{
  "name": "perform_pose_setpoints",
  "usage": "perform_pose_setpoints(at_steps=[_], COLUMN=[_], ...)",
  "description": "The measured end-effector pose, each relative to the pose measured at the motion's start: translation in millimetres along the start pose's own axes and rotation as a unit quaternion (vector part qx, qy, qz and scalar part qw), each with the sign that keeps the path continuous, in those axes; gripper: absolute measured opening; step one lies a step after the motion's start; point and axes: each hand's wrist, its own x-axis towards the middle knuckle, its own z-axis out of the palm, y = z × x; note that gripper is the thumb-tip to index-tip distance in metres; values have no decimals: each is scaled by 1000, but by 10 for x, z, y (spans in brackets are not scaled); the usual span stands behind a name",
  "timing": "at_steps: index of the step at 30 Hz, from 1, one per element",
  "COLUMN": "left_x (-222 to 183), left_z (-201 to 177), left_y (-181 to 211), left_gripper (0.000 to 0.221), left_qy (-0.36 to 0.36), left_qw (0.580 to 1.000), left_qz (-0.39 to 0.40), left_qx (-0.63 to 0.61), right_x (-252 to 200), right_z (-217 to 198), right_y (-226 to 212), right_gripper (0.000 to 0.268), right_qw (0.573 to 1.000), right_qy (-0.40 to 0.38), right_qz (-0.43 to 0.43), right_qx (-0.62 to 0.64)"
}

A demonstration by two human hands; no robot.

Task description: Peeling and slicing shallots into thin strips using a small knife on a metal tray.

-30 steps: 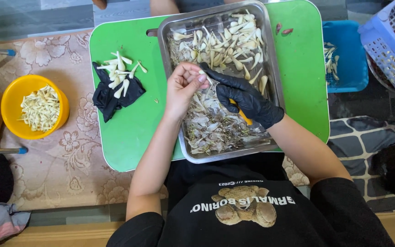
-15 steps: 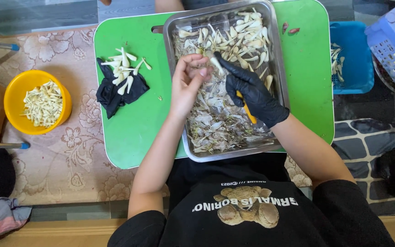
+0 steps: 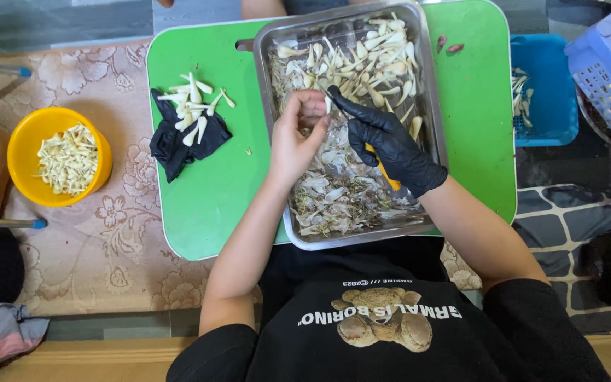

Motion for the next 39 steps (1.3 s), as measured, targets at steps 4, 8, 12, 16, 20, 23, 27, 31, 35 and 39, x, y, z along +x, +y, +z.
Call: perform_pose_setpoints(at_steps=[4,8,12,16,20,23,27,31,35,39], left_x=[-9,27,31,27,20,18,35,28,53,62], left_z=[-16,-21,-31,-9,-17,0,11,-1,1,12], left_y=[10,-2,4,-53,-69,-66,-101,-87,-85,-210], left_gripper=[28,32,31,26,22,18,16,15,16,17], left_qy=[5,11,16,18,24,20,10,8,13,15], left_qw=[1000,1000,1000,1000,999,999,999,999,999,997], left_qz=[-12,-22,-17,-20,-24,-27,-28,-31,-42,-53], left_qx=[7,6,7,12,14,15,14,13,-11,-61], right_x=[-17,1,-10,27,11,16,38,58,60,25], right_z=[40,-23,-116,-54,-47,-46,-110,-79,42,102], right_y=[-44,22,105,33,11,-2,54,-23,-178,-172], right_gripper=[38,37,38,39,40,40,41,42,45,57], right_qw=[1000,1000,999,999,999,999,1000,1000,1000,998], right_qy=[2,-7,-36,-46,-43,-34,-9,-5,-5,-46], right_qz=[3,12,15,8,-5,-12,-10,-9,6,35], right_qx=[-2,-8,-17,-18,-8,-9,-13,-15,-23,-20])
